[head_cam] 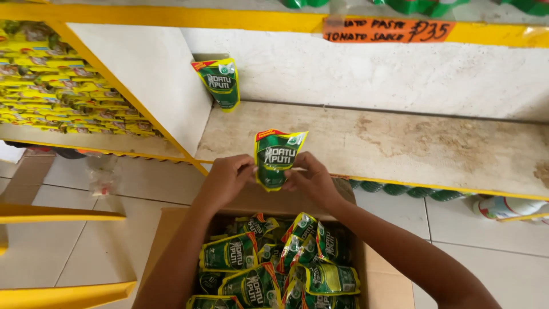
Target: Stocking a grocery shelf by taking pouches of condiment from a cardboard box and arranging them on the shelf.
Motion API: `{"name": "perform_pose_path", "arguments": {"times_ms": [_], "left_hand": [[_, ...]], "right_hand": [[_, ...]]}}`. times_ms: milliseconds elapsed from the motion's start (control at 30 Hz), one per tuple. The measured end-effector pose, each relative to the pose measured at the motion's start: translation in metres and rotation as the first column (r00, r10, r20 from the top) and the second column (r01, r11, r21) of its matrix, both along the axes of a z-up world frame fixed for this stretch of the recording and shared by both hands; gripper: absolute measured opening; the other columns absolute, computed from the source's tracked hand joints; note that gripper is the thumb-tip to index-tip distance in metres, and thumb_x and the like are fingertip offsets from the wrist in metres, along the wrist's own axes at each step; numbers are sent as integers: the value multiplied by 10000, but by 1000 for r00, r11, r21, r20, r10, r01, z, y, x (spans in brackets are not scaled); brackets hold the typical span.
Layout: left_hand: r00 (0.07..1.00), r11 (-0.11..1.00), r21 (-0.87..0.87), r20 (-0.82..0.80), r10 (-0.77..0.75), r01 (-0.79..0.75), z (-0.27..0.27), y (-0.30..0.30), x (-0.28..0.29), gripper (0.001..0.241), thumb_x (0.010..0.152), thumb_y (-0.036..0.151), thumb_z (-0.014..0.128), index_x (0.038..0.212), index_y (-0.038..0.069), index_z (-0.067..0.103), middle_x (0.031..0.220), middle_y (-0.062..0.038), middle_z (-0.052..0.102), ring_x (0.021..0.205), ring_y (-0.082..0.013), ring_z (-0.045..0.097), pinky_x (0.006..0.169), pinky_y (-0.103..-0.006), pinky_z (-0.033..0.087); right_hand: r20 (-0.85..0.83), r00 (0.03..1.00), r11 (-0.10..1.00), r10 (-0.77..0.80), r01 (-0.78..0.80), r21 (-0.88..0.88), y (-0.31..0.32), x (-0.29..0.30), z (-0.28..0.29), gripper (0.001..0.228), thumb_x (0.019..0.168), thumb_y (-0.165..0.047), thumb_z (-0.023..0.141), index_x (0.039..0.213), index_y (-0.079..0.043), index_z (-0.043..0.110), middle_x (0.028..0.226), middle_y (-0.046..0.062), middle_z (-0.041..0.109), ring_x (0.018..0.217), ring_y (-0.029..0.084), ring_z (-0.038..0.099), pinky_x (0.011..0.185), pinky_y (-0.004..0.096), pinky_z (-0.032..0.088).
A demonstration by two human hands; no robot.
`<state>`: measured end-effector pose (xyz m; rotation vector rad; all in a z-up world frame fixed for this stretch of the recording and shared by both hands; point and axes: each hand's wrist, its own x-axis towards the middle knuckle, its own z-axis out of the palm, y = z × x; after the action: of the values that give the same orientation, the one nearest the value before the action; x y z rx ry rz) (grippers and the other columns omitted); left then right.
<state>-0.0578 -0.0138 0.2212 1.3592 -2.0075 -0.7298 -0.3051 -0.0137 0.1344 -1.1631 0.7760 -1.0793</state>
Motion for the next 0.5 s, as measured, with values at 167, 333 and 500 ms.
{"name": "perform_pose_path", "arguments": {"times_ms": [167,333,500], "left_hand": [[963,991,27,-233,137,-134,-9,-23,-13,127,942,101,692,957,-25,687,770,-150,720,723,-164,747,644,-315,548],[905,970,-7,-362,225,-244,-44,-56,-12,124,936,87,695,986,-24,712,813,-140,758,760,-167,766,673,-300,556],[857,947,-16,-431,283,-321,-65,-77,-10,132,930,96,696,982,-24,718,811,-146,756,757,-177,770,664,-322,562]], "right_hand": [[-51,988,982,-149,141,-127,-40,6,-2,201,990,-61,678,1157,-48,566,1074,52,682,852,129,724,713,273,596],[-126,957,948,-262,231,-217,-70,27,-4,210,964,-53,692,1129,-54,562,1059,37,681,783,116,700,656,272,570],[-187,927,935,-325,285,-212,-86,39,-5,192,975,-57,674,1125,-45,555,1125,45,667,812,129,724,675,273,588]]}}
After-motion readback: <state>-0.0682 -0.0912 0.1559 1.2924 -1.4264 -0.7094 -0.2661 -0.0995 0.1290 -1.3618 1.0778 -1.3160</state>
